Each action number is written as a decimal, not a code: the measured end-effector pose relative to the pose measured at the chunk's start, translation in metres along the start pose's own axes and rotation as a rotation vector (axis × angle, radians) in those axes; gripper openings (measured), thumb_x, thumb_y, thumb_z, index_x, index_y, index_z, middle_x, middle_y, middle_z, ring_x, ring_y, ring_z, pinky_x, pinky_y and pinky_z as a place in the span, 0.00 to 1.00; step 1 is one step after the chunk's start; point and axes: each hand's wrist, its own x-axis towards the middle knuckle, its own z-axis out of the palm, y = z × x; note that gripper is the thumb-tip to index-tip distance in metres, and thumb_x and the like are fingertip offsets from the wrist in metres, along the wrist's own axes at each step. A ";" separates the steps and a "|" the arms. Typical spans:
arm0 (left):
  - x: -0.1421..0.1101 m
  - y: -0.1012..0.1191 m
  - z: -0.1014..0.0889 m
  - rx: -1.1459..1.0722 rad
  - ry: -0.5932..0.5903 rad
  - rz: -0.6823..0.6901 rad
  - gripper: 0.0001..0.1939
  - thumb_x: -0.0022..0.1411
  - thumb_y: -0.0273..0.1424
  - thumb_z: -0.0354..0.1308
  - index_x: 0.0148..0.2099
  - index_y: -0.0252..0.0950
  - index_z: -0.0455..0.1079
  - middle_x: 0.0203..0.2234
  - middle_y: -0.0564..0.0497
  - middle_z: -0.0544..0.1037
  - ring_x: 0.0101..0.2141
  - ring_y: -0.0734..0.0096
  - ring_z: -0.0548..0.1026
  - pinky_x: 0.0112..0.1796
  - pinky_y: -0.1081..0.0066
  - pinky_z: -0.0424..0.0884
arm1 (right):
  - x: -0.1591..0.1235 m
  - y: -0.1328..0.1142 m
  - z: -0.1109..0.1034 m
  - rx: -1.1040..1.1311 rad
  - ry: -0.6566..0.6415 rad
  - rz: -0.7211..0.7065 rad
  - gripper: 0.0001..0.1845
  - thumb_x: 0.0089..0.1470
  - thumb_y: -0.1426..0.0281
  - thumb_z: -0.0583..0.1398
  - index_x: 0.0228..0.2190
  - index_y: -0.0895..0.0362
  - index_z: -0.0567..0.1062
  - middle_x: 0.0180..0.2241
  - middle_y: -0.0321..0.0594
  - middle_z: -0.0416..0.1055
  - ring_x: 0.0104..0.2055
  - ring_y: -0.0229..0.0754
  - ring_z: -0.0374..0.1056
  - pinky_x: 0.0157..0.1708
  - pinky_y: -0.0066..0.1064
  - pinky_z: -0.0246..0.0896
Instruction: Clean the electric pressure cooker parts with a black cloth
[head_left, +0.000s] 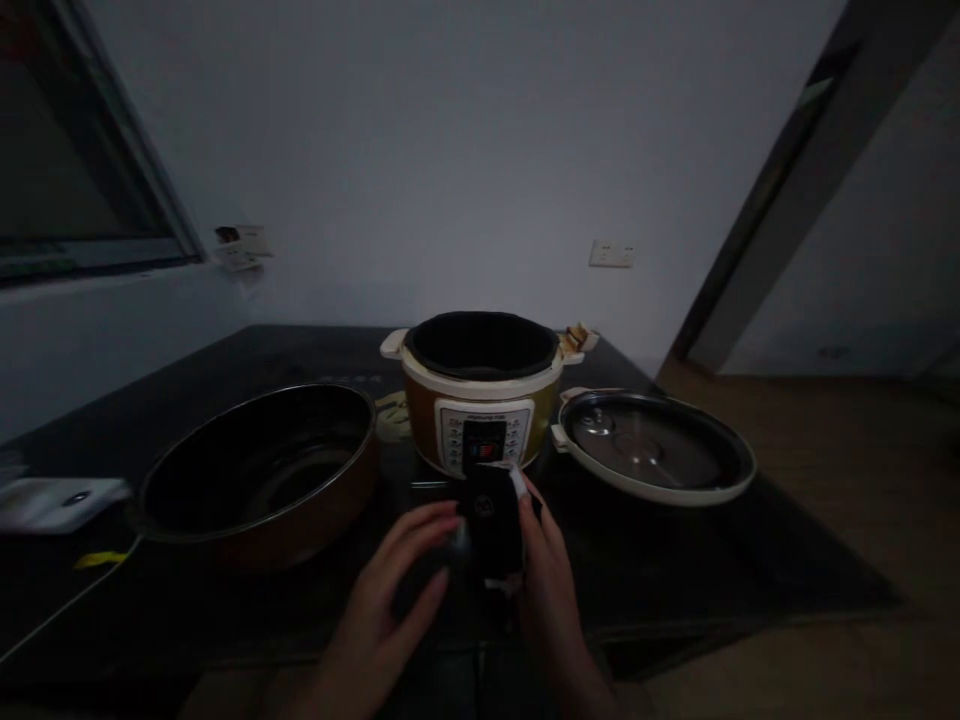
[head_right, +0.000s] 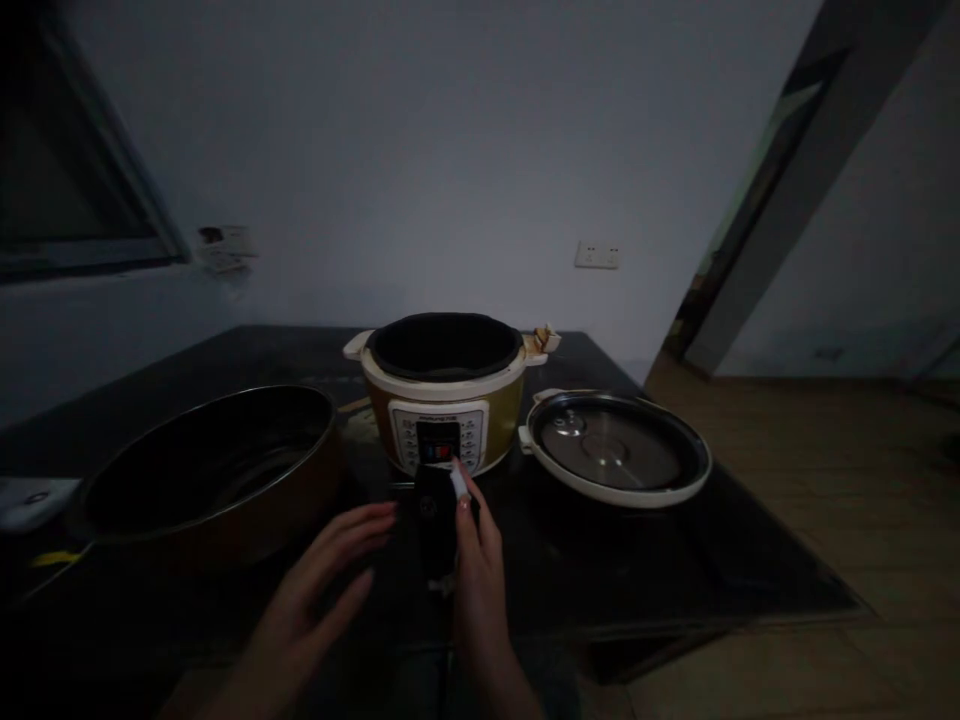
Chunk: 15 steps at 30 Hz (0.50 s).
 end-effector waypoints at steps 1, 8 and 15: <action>0.002 -0.001 0.022 -0.160 0.026 -0.063 0.22 0.67 0.38 0.49 0.62 0.46 0.59 0.63 0.46 0.61 0.59 0.59 0.64 0.55 0.62 0.67 | -0.003 -0.003 -0.004 -0.072 -0.017 -0.087 0.24 0.58 0.54 0.55 0.52 0.49 0.72 0.58 0.39 0.66 0.61 0.46 0.60 0.60 0.41 0.56; 0.011 -0.022 0.104 -0.552 -0.124 -0.460 0.36 0.60 0.54 0.51 0.66 0.46 0.55 0.60 0.46 0.66 0.62 0.54 0.58 0.56 0.58 0.66 | -0.019 0.007 -0.036 -0.706 -0.217 -0.556 0.32 0.59 0.70 0.53 0.62 0.41 0.55 0.65 0.34 0.52 0.68 0.48 0.44 0.65 0.51 0.41; 0.023 -0.031 0.114 -1.049 0.104 -1.051 0.27 0.48 0.29 0.67 0.52 0.40 0.72 0.40 0.45 0.81 0.54 0.49 0.71 0.50 0.59 0.71 | -0.005 0.022 -0.069 -0.658 -0.311 -0.536 0.39 0.56 0.66 0.57 0.65 0.47 0.48 0.66 0.39 0.51 0.67 0.48 0.48 0.62 0.43 0.53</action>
